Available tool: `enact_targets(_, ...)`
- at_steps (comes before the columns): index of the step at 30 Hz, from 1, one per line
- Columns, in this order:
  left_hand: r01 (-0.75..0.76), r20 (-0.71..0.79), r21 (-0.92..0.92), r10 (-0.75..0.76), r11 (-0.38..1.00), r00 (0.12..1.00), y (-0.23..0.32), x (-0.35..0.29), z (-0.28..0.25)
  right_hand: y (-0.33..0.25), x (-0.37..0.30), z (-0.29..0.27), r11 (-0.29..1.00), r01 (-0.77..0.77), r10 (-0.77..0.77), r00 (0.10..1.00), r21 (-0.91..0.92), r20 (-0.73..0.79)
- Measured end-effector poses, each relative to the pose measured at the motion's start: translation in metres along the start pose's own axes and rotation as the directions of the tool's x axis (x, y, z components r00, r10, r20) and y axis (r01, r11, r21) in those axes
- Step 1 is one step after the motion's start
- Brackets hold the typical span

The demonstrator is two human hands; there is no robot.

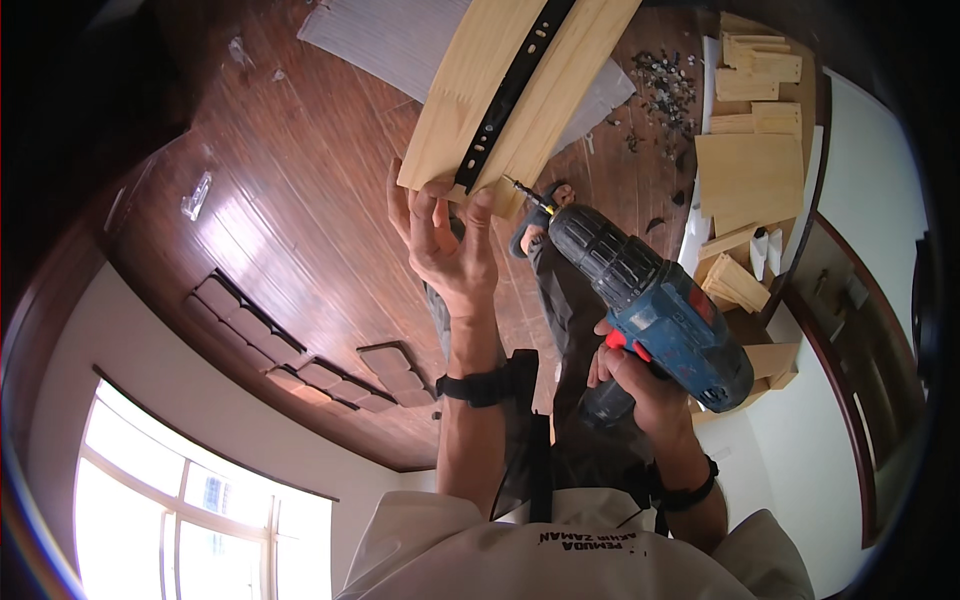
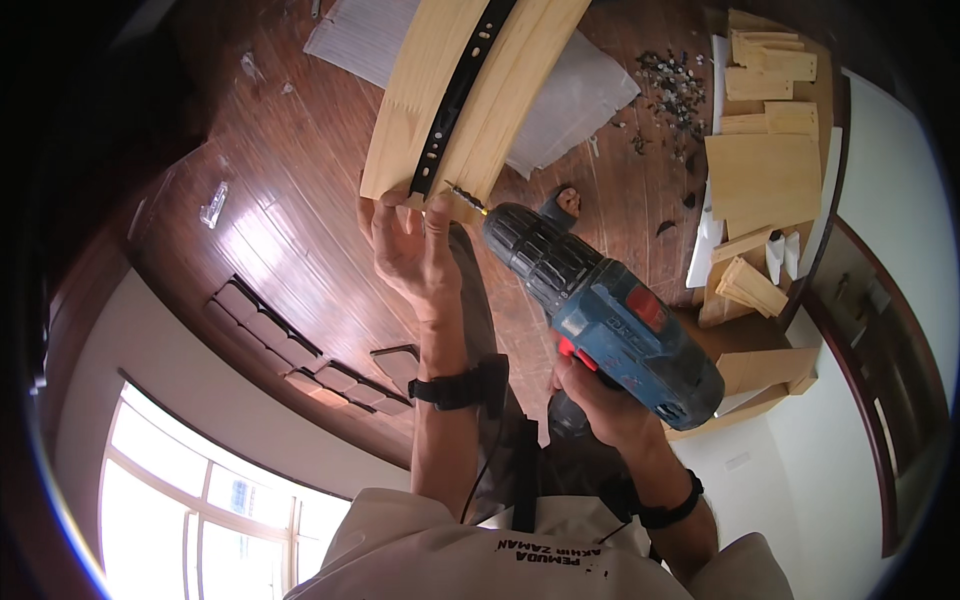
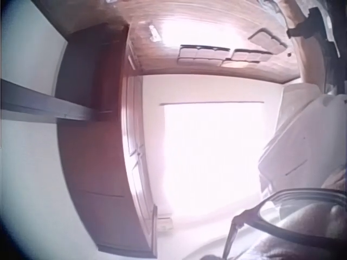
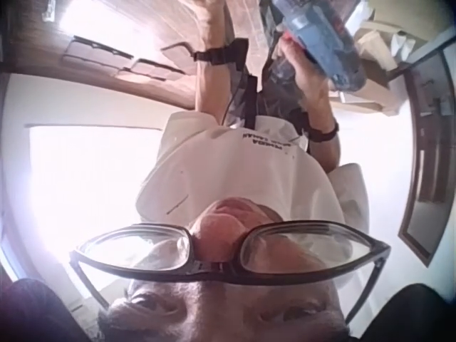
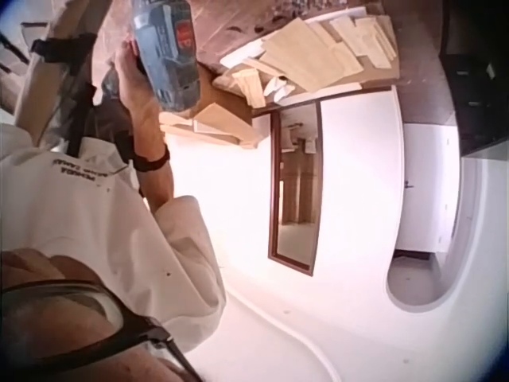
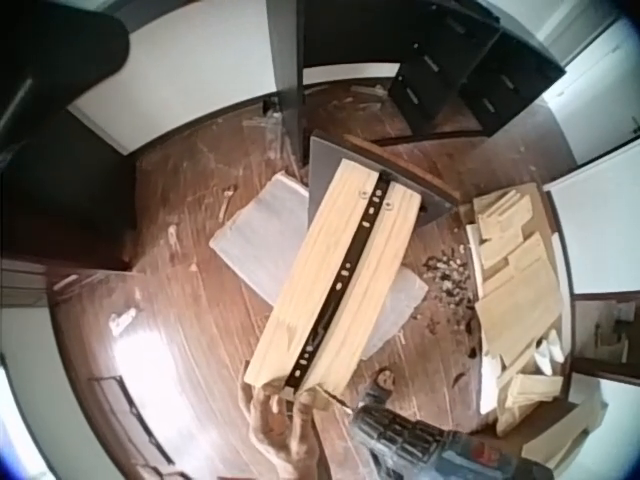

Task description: Assembling a wooden drawer and attaching slider rails using an electric drill.

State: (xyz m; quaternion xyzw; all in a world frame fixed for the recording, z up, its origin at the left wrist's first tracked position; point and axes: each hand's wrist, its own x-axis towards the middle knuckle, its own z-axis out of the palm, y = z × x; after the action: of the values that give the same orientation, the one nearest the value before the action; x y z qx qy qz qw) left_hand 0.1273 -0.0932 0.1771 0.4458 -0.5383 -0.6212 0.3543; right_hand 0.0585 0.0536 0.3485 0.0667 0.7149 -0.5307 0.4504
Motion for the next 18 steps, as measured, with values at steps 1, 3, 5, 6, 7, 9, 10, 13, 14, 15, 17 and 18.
enact_targets(1, 0.0, -0.003, 0.001, 0.0, 1.0, 1.0, 0.001, 0.0, 0.001, 0.003, 0.0, -0.001, 1.0, -0.001, 0.001, 1.0, -0.002, 0.003)
enact_targets(3, 0.037, -0.038, -0.033, -0.039, 0.999, 0.999, 0.004, 0.0, 0.004, 0.011, 0.001, -0.004, 0.995, -0.063, 0.059, 0.996, 0.083, 0.061)
enact_targets(5, 0.015, -0.038, -0.001, -0.015, 1.0, 0.999, 0.002, 0.002, 0.0, 0.011, 0.002, -0.004, 0.997, -0.042, 0.037, 0.996, 0.061, 0.077)
enact_targets(6, -0.006, -0.034, 0.029, 0.007, 1.0, 0.999, 0.002, 0.002, -0.001, 0.01, 0.003, -0.003, 0.999, -0.018, 0.015, 0.996, 0.04, 0.091)
enact_targets(7, -0.006, -0.036, 0.029, 0.007, 1.0, 0.999, 0.001, 0.002, 0.0, 0.011, 0.004, -0.004, 0.999, -0.018, 0.015, 0.996, 0.039, 0.092)
enact_targets(9, 0.009, -0.039, 0.011, -0.009, 1.0, 0.999, 0.002, 0.001, 0.001, 0.012, 0.005, -0.004, 0.997, -0.06, 0.056, 0.996, 0.057, 0.067)
enact_targets(10, 0.011, -0.04, 0.01, -0.011, 1.0, 0.999, 0.002, 0.001, 0.0, 0.01, 0.007, -0.002, 0.997, -0.061, 0.057, 0.996, 0.055, 0.066)
enact_targets(13, 0.02, -0.038, 0.04, -0.019, 0.999, 0.999, 0.003, 0.005, -0.004, 0.006, 0.01, -0.001, 0.996, -0.071, 0.067, 0.995, 0.051, 0.078)
enact_targets(14, 0.034, -0.026, 0.027, -0.033, 0.999, 0.999, 0.004, 0.006, -0.004, 0.007, 0.01, -0.003, 0.997, -0.055, 0.059, 0.994, -0.047, 0.087)
enact_targets(15, 0.048, -0.014, 0.013, -0.048, 0.999, 0.999, 0.004, 0.007, -0.003, 0.008, 0.009, -0.006, 0.989, -0.037, 0.051, 0.994, -0.146, 0.097)
enact_targets(17, 0.034, -0.013, 0.029, -0.033, 0.999, 0.999, 0.005, 0.009, -0.005, 0.007, 0.01, -0.011, 0.832, 0.253, -0.145, 0.958, -0.494, 0.248)
enact_targets(18, 0.02, -0.009, 0.045, -0.02, 0.999, 1.0, 0.006, 0.01, -0.006, 0.007, 0.011, -0.013, 0.491, 0.513, -0.253, 0.858, -0.704, 0.448)
